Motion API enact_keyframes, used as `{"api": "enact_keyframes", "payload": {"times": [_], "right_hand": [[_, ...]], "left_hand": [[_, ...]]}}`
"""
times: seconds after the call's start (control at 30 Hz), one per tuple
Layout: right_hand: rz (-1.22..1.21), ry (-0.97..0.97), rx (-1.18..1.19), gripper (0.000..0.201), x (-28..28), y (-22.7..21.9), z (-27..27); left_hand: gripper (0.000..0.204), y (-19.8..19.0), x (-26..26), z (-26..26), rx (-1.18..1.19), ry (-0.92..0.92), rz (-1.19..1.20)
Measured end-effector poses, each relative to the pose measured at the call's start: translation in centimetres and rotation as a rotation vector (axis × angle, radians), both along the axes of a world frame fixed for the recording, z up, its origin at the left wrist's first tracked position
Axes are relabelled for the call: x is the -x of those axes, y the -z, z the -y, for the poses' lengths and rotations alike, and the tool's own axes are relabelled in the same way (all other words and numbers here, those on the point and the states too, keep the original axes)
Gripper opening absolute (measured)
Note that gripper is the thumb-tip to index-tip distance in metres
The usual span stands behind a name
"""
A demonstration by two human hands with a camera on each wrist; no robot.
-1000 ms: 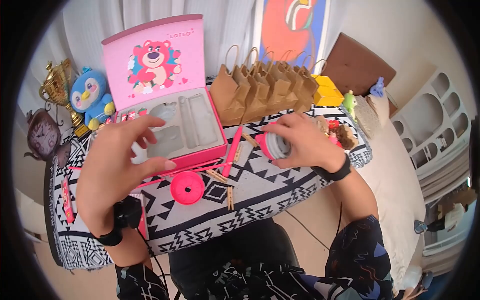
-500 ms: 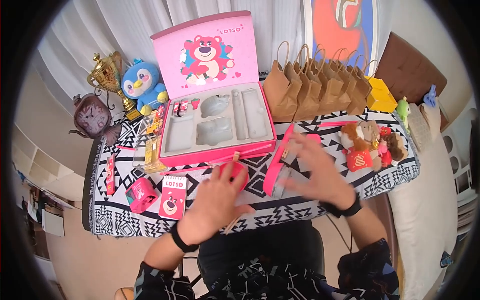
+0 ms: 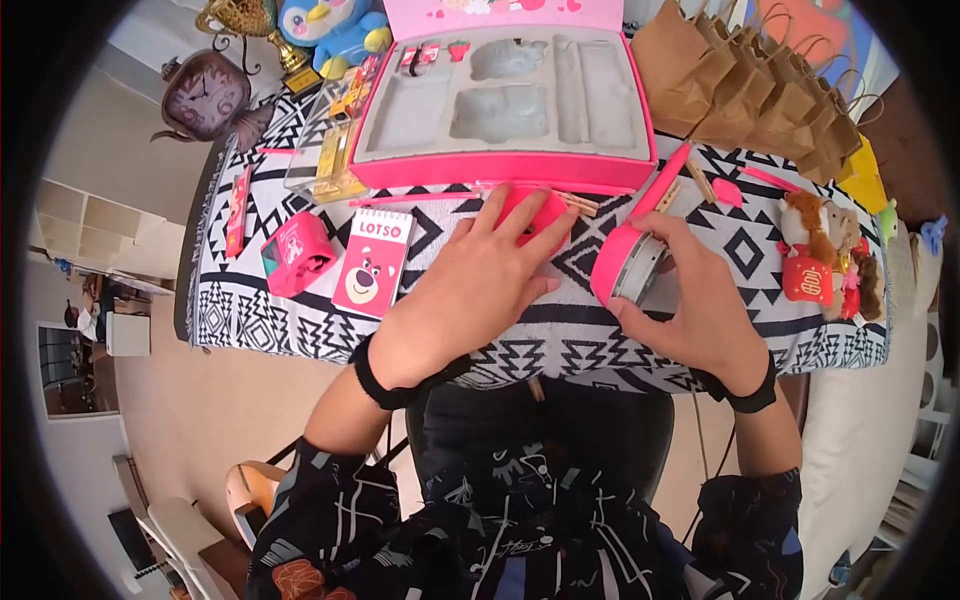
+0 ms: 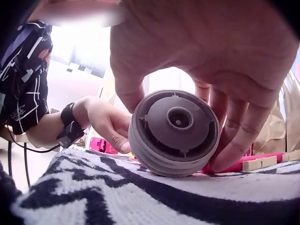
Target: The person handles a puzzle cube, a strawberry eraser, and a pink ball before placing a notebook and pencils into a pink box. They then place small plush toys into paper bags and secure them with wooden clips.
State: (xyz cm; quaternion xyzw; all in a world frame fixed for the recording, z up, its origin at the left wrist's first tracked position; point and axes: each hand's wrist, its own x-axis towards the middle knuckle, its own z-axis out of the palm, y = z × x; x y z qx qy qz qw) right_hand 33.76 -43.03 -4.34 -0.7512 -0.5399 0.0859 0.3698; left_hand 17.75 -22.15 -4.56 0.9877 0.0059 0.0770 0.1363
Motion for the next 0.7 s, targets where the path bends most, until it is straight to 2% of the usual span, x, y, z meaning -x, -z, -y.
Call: {"api": "enact_keyframes", "payload": {"times": [0.07, 0.1, 0.13, 0.2, 0.23, 0.27, 0.33, 0.4, 0.47, 0.53, 0.6, 0.67, 0.7], "right_hand": [[0.006, -0.006, -0.003, 0.069, 0.2, 0.2, 0.0], [0.009, -0.03, 0.008, 0.07, 0.4, 0.1, -0.1], [0.017, -0.048, 0.013, 0.071, 0.5, -0.1, -0.2], [0.076, -0.042, -0.014, 0.073, 0.6, -0.1, -0.3], [0.103, -0.052, 0.024, 0.073, 0.5, -0.2, -0.3], [0.132, -0.063, 0.062, 0.072, 0.5, -0.4, -0.2], [0.139, -0.05, 0.063, 0.072, 0.3, -0.7, 0.0], [0.201, -0.062, 0.032, 0.072, -0.1, -0.7, 0.4], [0.213, -0.042, 0.046, 0.074, -0.2, -1.5, 0.9], [0.146, -0.013, 0.01, 0.075, -0.2, -1.6, 1.7], [0.08, 0.015, 0.027, 0.075, 0.1, -2.2, 2.7], [-0.005, 0.069, 0.001, 0.077, -0.2, -1.9, 3.7], [0.081, 0.071, -0.031, 0.08, -0.4, -2.0, 4.1]], "left_hand": [[0.065, -0.9, 0.9, 0.3, -0.137, -0.047, 0.049], [0.06, -2.4, 1.6, 0.7, -0.263, -0.044, 0.111], [0.06, -4.0, 2.3, 0.9, -0.263, -0.037, 0.118], [0.048, -6.1, 4.2, 1.6, 0.071, -0.01, 0.064], [0.04, -5.4, 5.3, 1.7, 0.191, 0.177, -0.005], [0.032, -4.4, 6.4, 2.1, 0.307, 0.364, -0.075], [0.025, -2.6, 7.3, 6.0, 0.28, 0.498, -0.464], [0.026, 4.1, 8.1, 8.4, 0.071, 0.532, -0.56], [0.023, 11.5, 8.9, 9.4, -0.151, 0.391, -0.28], [0.02, 16.3, 9.3, 9.6, -0.237, 0.368, -0.24], [0.017, 17.1, 9.3, 9.7, -0.316, 0.352, -0.203], [0.014, 16.0, 9.2, 9.7, -0.331, 0.392, -0.236], [0.014, 15.6, 9.4, 9.7, -0.268, 0.405, -0.292]]}}
